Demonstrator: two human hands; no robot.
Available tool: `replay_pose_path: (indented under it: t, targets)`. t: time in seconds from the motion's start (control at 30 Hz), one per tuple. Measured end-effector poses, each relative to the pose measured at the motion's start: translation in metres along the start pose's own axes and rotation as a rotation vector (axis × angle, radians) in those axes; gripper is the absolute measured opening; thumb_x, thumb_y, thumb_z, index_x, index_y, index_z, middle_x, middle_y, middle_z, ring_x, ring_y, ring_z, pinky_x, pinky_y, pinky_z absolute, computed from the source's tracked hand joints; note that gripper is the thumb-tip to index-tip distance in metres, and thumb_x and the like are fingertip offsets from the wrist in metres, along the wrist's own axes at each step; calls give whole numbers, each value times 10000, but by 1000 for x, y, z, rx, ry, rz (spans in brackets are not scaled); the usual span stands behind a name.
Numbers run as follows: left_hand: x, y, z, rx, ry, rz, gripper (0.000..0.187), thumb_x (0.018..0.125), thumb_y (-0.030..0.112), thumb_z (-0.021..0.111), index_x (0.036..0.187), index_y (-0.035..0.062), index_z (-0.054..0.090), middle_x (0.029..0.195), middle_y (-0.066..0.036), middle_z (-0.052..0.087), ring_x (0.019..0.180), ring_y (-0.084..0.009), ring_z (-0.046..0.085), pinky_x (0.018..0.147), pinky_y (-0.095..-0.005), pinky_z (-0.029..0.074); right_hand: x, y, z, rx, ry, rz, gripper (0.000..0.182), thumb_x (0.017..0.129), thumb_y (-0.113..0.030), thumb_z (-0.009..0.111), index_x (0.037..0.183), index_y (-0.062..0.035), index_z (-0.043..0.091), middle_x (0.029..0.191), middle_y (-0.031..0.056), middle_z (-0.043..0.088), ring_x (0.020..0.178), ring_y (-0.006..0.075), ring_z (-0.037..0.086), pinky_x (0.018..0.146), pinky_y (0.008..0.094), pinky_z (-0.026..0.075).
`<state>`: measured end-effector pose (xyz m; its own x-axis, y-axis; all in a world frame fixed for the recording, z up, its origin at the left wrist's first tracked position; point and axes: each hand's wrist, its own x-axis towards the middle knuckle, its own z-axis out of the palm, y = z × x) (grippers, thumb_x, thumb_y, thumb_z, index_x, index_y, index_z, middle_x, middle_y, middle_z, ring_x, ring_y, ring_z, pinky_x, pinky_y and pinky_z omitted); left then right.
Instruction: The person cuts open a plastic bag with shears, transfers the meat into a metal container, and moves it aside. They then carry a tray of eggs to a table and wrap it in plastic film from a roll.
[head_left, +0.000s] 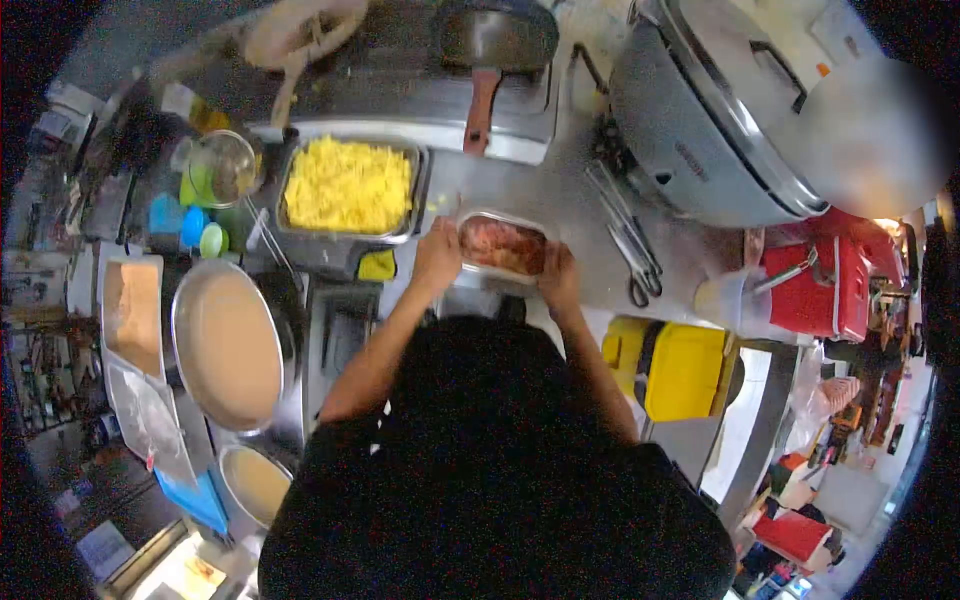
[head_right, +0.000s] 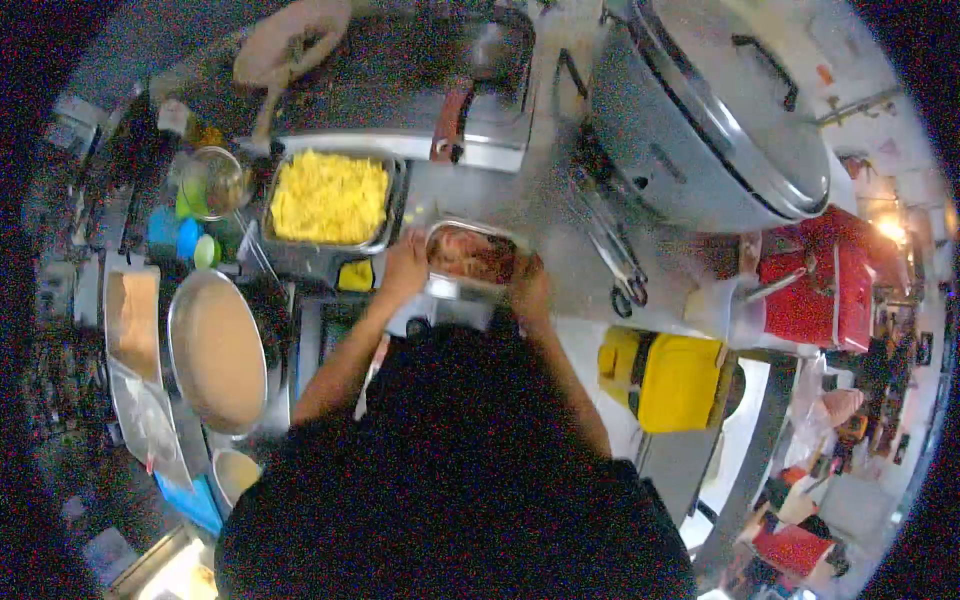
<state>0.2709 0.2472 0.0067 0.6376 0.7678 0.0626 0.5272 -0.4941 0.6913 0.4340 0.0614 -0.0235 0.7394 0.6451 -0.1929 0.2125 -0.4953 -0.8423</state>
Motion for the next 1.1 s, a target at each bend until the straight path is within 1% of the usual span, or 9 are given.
replay_pose_path:
  t: [0.07, 0.27, 0.4, 0.47, 0.57, 0.63, 0.77, 0.9, 1.1]
  targets:
    - [-5, 25, -12, -89, -13, -78, 252, 984, 165, 381, 1049, -20, 539, 901, -327, 601, 865, -514, 578, 739, -561, 467, -13, 24, 4, -133, 169, -240, 428, 1032, -343, 402, 1037, 41, 593, 877, 153, 637, 815, 204, 601, 739, 345, 490]
    - [-5, 28, 4, -38, 19, 54, 209, 988, 178, 382, 1007, -9, 475, 795, -292, 576, 843, -511, 563, 691, -590, 430, -3, -17, -19, 17, 115, -205, 472, 1006, -387, 430, 1038, 62, 572, 837, 200, 614, 838, 267, 594, 735, 410, 485]
    - [-9, 21, 4, -96, 105, 102, 254, 1004, 219, 360, 999, -7, 476, 827, -314, 577, 808, -522, 558, 699, -578, 434, -6, -12, -22, -74, 279, -432, 488, 1007, -383, 408, 971, 59, 611, 831, 231, 620, 811, 318, 603, 706, 415, 482]
    - [-10, 2, 11, -86, 82, 73, 268, 1007, 227, 356, 1000, -9, 482, 851, -321, 582, 820, -526, 558, 703, -577, 436, 14, -44, -24, 189, 40, -196, 449, 1012, -339, 409, 954, 54, 618, 852, 254, 628, 787, 365, 601, 710, 439, 477]
    - [-18, 15, 0, -176, 97, -10, 298, 1003, 238, 356, 998, -26, 495, 915, -334, 597, 874, -527, 565, 737, -564, 455, 27, -49, -17, -103, 350, -676, 397, 1029, -282, 392, 917, 58, 564, 786, 238, 609, 678, 368, 566, 664, 447, 450]
    - [-19, -19, 23, -137, -2, -108, 286, 994, 226, 364, 996, -32, 490, 939, -344, 593, 897, -525, 564, 756, -562, 457, 5, -48, -17, 67, 91, -249, 404, 1029, -293, 397, 915, 62, 554, 810, 231, 615, 706, 361, 576, 679, 422, 455]
    - [-16, 12, -12, -178, 32, -116, 274, 976, 213, 394, 997, -42, 493, 915, -343, 595, 882, -524, 565, 759, -571, 453, 13, -61, -18, -5, 8, -205, 388, 1013, -353, 418, 977, -5, 587, 921, 209, 643, 850, 372, 619, 759, 460, 469]
    - [-17, -8, 5, -117, 142, 107, 270, 987, 208, 362, 1052, -34, 463, 887, -336, 599, 863, -524, 568, 739, -575, 447, 35, -23, -2, 41, 66, -350, 458, 1033, -376, 390, 936, 35, 566, 782, 158, 603, 690, 213, 562, 643, 372, 475]
    - [-33, 47, -36, -204, -3, -160, 307, 988, 217, 370, 1022, -54, 509, 813, -312, 613, 807, -519, 582, 705, -575, 455, 38, -7, 4, 51, 51, -264, 446, 1028, -392, 398, 950, 12, 568, 775, 119, 605, 655, 171, 584, 553, 329, 477]
